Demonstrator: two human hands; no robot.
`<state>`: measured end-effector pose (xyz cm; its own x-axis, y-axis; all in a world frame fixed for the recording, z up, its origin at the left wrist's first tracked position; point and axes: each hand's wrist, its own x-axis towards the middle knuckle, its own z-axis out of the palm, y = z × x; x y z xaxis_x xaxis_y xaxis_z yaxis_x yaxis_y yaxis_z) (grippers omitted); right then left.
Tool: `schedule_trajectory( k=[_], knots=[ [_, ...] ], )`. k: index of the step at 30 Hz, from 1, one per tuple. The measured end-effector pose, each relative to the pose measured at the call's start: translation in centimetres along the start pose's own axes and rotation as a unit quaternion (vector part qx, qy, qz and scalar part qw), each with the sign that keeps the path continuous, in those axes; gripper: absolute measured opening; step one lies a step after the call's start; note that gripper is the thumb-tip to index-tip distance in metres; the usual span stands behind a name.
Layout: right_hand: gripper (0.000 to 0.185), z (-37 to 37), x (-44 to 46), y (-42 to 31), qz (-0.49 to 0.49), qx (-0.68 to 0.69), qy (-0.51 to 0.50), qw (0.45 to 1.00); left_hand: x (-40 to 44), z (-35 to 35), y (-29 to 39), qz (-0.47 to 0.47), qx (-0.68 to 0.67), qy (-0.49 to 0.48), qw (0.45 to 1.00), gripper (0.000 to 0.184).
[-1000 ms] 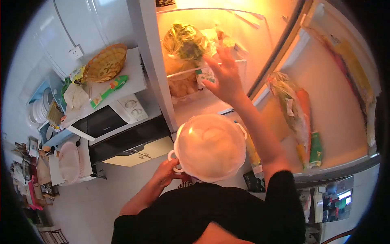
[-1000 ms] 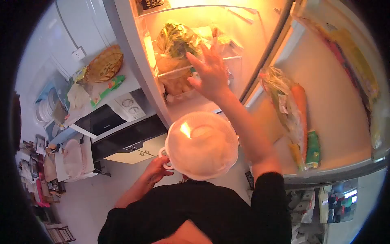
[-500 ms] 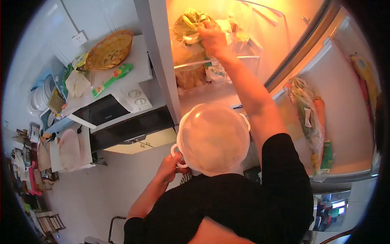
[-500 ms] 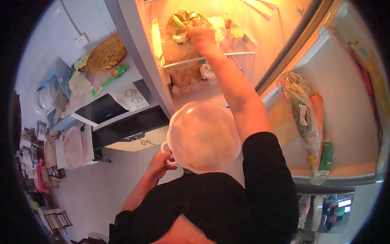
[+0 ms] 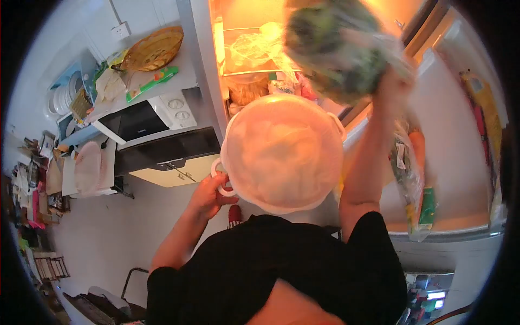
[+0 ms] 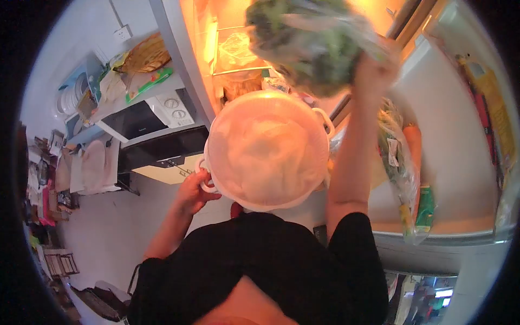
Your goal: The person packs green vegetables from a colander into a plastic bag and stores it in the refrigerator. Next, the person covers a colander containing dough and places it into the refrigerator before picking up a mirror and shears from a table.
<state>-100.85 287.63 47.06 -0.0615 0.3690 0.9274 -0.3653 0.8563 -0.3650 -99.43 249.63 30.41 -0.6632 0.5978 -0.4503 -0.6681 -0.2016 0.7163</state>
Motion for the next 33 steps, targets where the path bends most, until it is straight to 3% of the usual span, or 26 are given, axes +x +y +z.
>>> schedule_trajectory(
  k=[1, 2, 3, 4, 9, 12, 13, 18, 25, 28, 32, 33],
  knots=[
    [0.017, -2.5, 0.3, -1.6, 0.109, 0.023, 0.016, 0.994, 0.2, 0.3, 0.2, 0.008, -0.010, -0.022, 1.000, 0.028],
    [0.016, -4.7, 0.3, -2.1, 0.192, 0.224, 0.055, 0.954, 0.3, 0.8, 0.5, 0.011, -0.017, -0.024, 0.999, 0.028],
    [0.017, -6.9, 0.4, -2.6, 0.257, 0.411, 0.128, 0.865, 0.5, 1.5, 1.0, 0.014, -0.025, -0.028, 0.999, 0.028],
    [0.017, -8.9, 0.4, -2.9, 0.276, 0.465, 0.152, 0.827, 0.8, 1.9, 1.5, 0.017, -0.032, -0.031, 0.999, 0.028],
    [0.017, -18.6, -2.4, -4.3, 0.296, 0.344, 0.154, 0.878, 3.0, 4.3, 4.4, 0.070, -0.059, -0.038, 0.995, 0.031],
    [0.017, -22.9, -4.7, -5.2, 0.322, 0.291, 0.166, 0.885, 4.4, 6.8, 6.4, 0.106, -0.141, -0.065, 0.982, 0.031],
    [0.017, -23.9, -5.5, -5.4, 0.330, 0.275, 0.168, 0.887, 5.7, 6.9, 7.0, 0.119, -0.122, -0.108, 0.979, 0.031],
    [0.017, -27.4, -8.5, -6.3, 0.362, 0.230, 0.170, 0.887, 10.3, 9.5, 11.0, 0.171, -0.090, -0.079, 0.978, 0.023],
    [0.018, -28.2, -9.8, -6.4, 0.381, 0.217, 0.141, 0.888, 16.7, 11.8, 16.2, 0.157, -0.047, -0.039, 0.986, 0.026],
    [0.018, -26.7, -9.2, -6.5, 0.383, 0.223, 0.112, 0.890, 16.4, 12.7, 17.3, 0.177, -0.007, 0.063, 0.982, 0.024],
    [0.018, -23.6, -7.0, -6.6, 0.359, 0.228, 0.054, 0.903, 20.7, 9.0, 16.6, 0.175, -0.014, -0.043, 0.984, 0.022],
    [0.018, -22.6, -6.0, -6.7, 0.348, 0.226, 0.037, 0.909, 18.8, 10.0, 16.0, 0.188, -0.005, -0.007, 0.982, 0.025]
  ],
)
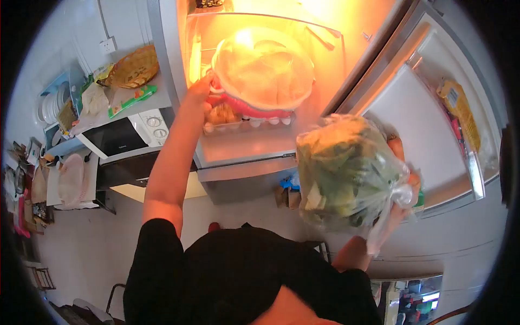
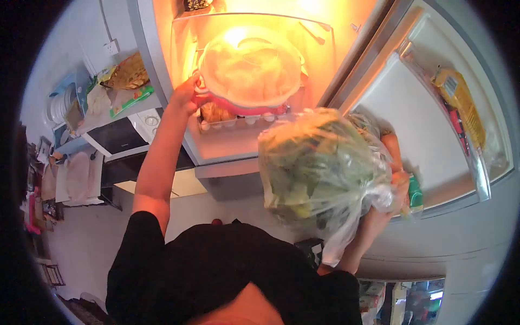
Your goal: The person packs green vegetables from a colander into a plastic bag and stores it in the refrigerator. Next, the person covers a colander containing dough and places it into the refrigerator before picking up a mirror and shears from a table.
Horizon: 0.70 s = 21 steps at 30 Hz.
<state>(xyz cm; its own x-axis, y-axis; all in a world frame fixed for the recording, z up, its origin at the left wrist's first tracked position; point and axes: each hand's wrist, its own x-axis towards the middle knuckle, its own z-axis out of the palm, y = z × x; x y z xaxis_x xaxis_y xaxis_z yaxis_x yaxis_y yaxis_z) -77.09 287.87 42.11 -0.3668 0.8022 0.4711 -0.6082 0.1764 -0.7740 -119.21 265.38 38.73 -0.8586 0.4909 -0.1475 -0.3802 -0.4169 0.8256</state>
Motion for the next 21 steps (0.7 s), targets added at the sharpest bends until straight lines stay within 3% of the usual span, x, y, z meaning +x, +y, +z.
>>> schedule_trajectory(
  k=[4, 6, 9, 11, 13, 15, 17, 19, 21],
  knots=[
    [0.018, 6.8, 5.0, -1.5, -0.076, -0.044, -0.077, 0.993, -4.6, -0.8, -1.2, -0.039, -0.023, -0.014, 0.999, 0.024],
    [0.018, 11.3, 8.2, -2.3, -0.152, -0.082, -0.099, 0.980, -6.6, -1.8, -2.2, -0.042, -0.090, -0.069, 0.993, 0.021],
    [0.018, 17.9, 14.4, -1.9, -0.298, -0.138, -0.079, 0.941, -10.0, -2.8, -3.1, -0.083, -0.094, -0.051, 0.991, 0.022],
    [0.022, 21.2, 19.7, 0.2, -0.440, -0.159, -0.025, 0.883, -11.4, -4.1, -3.7, -0.112, -0.111, -0.069, 0.985, 0.029],
    [0.027, 26.3, 18.1, -0.1, -0.559, -0.312, 0.043, 0.767, -13.2, -4.9, -3.5, -0.144, -0.062, -0.069, 0.985, 0.030],
    [0.013, 29.4, 22.1, 3.4, -0.580, -0.196, -0.077, 0.787, -13.6, -6.4, -5.0, -0.171, -0.092, -0.072, 0.978, 0.030],
    [0.015, 32.0, 24.9, 7.8, -0.604, -0.293, -0.076, 0.737, -13.5, -8.4, -6.5, -0.217, -0.064, -0.090, 0.970, 0.030],
    [0.022, 33.4, 24.0, 10.4, -0.547, -0.525, -0.121, 0.640, -13.7, -8.6, -6.5, -0.238, -0.040, -0.094, 0.966, 0.030],
    [0.033, 35.5, 24.9, 11.5, -0.466, -0.580, -0.124, 0.657, -14.6, -7.5, -5.7, -0.240, -0.018, -0.087, 0.967, 0.030]
  ],
)
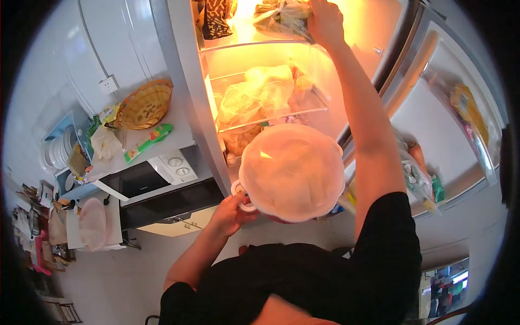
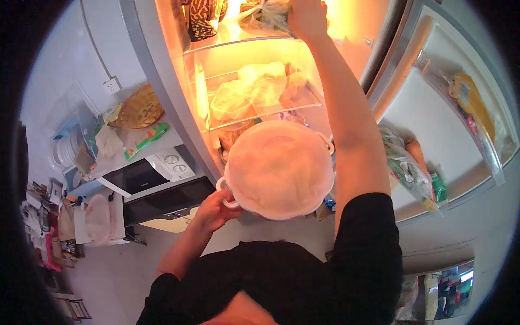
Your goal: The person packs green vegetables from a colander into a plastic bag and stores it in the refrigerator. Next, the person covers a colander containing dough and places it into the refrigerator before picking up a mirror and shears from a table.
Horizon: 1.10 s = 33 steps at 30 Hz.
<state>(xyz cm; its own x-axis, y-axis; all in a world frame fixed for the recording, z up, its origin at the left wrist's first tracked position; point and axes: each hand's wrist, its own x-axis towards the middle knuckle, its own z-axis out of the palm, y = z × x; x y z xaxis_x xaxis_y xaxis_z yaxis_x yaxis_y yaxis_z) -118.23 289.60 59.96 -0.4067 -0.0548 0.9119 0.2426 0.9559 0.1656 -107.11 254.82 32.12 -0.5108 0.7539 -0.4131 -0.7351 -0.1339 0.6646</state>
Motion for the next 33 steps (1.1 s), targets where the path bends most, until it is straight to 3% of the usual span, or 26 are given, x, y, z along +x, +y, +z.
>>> schedule_trajectory(
  k=[1, 4, 5, 11, 14, 15, 18, 20, 22, 23, 25, 27, 28, 29, 31, 33],
  knots=[
    [0.039, 0.8, 0.3, -0.4, 0.033, -0.007, -0.038, 0.999, 0.2, -0.2, -0.2, -0.003, 0.002, 0.012, 1.000, 0.032],
    [0.048, -1.2, 0.1, -2.2, 0.013, -0.021, -0.070, 0.997, 0.4, 0.2, -0.1, -0.009, 0.034, 0.033, 0.999, 0.034],
    [0.052, -1.9, 0.3, -2.5, 0.006, -0.041, -0.142, 0.989, 0.6, 0.3, 0.0, -0.010, 0.043, 0.029, 0.999, 0.034],
    [0.075, 9.6, 1.1, 2.8, 0.031, 0.038, -0.150, 0.988, 0.8, 2.8, 0.8, 0.025, 0.036, 0.030, 0.999, 0.033],
    [0.077, 19.7, 2.6, 7.8, 0.111, 0.293, -0.184, 0.932, 1.0, 3.8, 0.7, 0.048, 0.010, 0.041, 0.998, 0.033],
    [0.069, 15.0, 2.6, 5.6, -0.018, -0.009, -0.206, 0.978, 1.0, 3.9, 0.8, 0.053, 0.003, 0.042, 0.998, 0.034],
    [0.058, 5.4, 0.0, 2.1, -0.102, 0.093, 0.035, 0.990, 1.2, 3.1, 0.0, 0.065, -0.023, 0.054, 0.996, 0.036],
    [0.043, 0.6, -4.8, 0.3, -0.045, 0.255, -0.176, 0.950, 0.9, 3.3, 0.4, 0.071, -0.027, 0.073, 0.994, 0.037],
    [0.038, -2.2, -7.5, -0.5, 0.014, 0.396, -0.369, 0.841, 0.6, 3.3, 0.6, 0.066, -0.019, 0.086, 0.994, 0.024],
    [0.044, -0.9, -8.7, -0.1, 0.002, 0.371, -0.406, 0.835, 0.4, 3.6, 0.7, 0.067, -0.015, 0.097, 0.993, 0.015],
    [0.055, 4.7, -13.3, 0.7, -0.022, 0.321, -0.476, 0.818, 0.0, 3.5, 0.6, 0.058, -0.009, 0.110, 0.992, 0.016],
    [0.061, 10.6, -18.0, -0.6, -0.082, 0.088, -0.369, 0.922, -0.6, 2.9, 0.2, 0.042, -0.001, 0.112, 0.993, 0.035],
    [0.062, 13.1, -18.8, -1.1, -0.119, 0.028, -0.323, 0.939, -0.7, 2.4, -0.1, 0.047, 0.001, 0.126, 0.991, 0.035],
    [0.064, 15.6, -19.7, -1.5, -0.149, -0.035, -0.272, 0.950, -0.8, 1.8, -0.7, 0.048, 0.002, 0.140, 0.989, 0.035],
    [0.065, 18.5, -19.7, -2.2, -0.229, -0.035, -0.214, 0.949, -1.3, 1.8, -0.9, 0.043, -0.009, 0.166, 0.985, 0.034],
    [0.062, 19.8, -18.8, -4.3, -0.254, -0.039, -0.228, 0.939, -1.6, 1.6, -1.0, 0.043, -0.003, 0.182, 0.982, 0.032]
  ],
)
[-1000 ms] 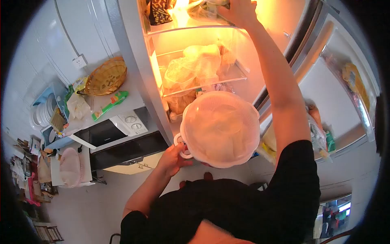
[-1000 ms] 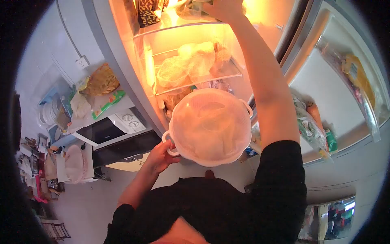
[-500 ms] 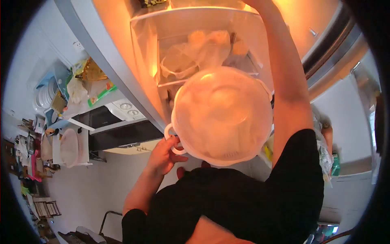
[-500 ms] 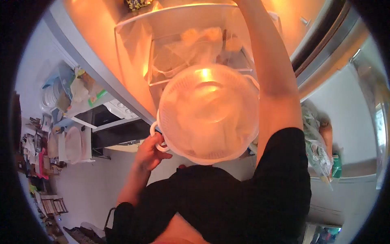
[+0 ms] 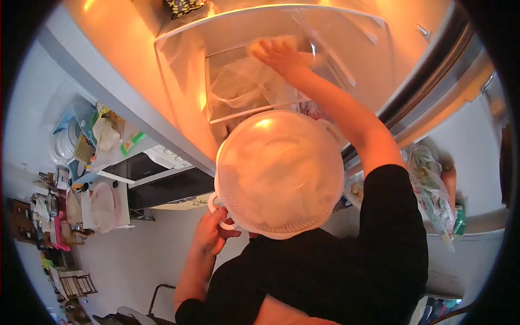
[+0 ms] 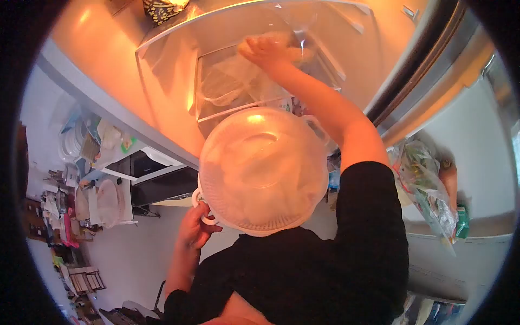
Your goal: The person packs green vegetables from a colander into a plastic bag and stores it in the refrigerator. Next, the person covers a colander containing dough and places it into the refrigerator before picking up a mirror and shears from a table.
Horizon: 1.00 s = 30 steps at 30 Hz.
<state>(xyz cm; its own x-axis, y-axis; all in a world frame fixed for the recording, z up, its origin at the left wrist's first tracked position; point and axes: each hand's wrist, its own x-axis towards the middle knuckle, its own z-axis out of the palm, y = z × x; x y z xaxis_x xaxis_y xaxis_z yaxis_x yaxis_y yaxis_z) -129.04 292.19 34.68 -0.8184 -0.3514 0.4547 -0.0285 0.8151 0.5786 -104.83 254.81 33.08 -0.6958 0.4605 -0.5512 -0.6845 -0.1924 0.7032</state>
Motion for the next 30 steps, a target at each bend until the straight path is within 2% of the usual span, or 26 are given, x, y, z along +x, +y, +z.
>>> schedule_trajectory(
  k=[1, 4, 7, 10, 11, 13, 16, 19, 20, 22, 25, 28, 30],
  knots=[
    [0.060, -0.4, 1.0, -0.5, -0.013, -0.004, -0.007, 1.000, 0.0, -0.1, 0.0, 0.002, 0.003, 0.007, 1.000, 0.032],
    [0.054, -2.7, 1.3, -0.8, -0.105, 0.094, 0.010, 0.990, -0.2, -0.6, -0.2, 0.024, -0.005, 0.020, 1.000, 0.026],
    [0.042, -1.6, 1.6, -1.2, -0.097, 0.145, -0.093, 0.980, -0.2, -1.1, -0.5, 0.038, -0.019, 0.016, 0.999, 0.022],
    [0.035, 2.6, 2.1, -2.1, 0.062, 0.294, -0.101, 0.948, -0.4, -0.7, -0.1, 0.040, -0.019, -0.005, 0.999, 0.018],
    [0.034, 2.6, 2.4, -1.2, 0.133, 0.394, -0.056, 0.908, -0.5, -0.5, 0.1, 0.041, -0.015, -0.005, 0.999, 0.018],
    [0.033, 2.2, 2.5, 1.5, 0.265, 0.568, 0.035, 0.778, -0.5, -0.2, 0.5, 0.041, -0.009, -0.005, 0.999, 0.017],
    [0.035, 0.0, 1.1, 4.6, 0.362, 0.602, 0.084, 0.707, -0.2, -0.7, 0.9, 0.033, -0.031, -0.055, 0.997, 0.014],
    [0.036, 4.0, -1.6, 5.8, 0.282, 0.559, 0.166, 0.762, -0.4, -0.9, 1.1, 0.060, -0.020, -0.062, 0.996, 0.013],
    [0.036, 4.5, -2.9, 6.3, 0.300, 0.525, 0.170, 0.778, -0.7, -0.3, 1.4, 0.065, -0.008, -0.055, 0.996, 0.021],
    [0.038, 4.1, -4.9, 6.6, 0.332, 0.455, 0.177, 0.807, -1.1, -0.1, 1.6, 0.062, -0.006, -0.046, 0.997, 0.021],
    [0.034, 0.0, -5.2, 6.2, 0.328, 0.603, 0.110, 0.719, -0.9, -0.8, 1.6, 0.050, -0.020, -0.059, 0.997, 0.015],
    [0.033, -5.8, -4.3, 6.4, 0.262, 0.664, 0.084, 0.695, -0.9, -1.1, 1.5, 0.048, -0.025, -0.061, 0.997, 0.013],
    [0.032, -7.1, -3.9, 5.9, 0.242, 0.700, 0.160, 0.653, -0.8, -1.2, 1.6, 0.053, -0.024, -0.058, 0.997, 0.014]
  ],
)
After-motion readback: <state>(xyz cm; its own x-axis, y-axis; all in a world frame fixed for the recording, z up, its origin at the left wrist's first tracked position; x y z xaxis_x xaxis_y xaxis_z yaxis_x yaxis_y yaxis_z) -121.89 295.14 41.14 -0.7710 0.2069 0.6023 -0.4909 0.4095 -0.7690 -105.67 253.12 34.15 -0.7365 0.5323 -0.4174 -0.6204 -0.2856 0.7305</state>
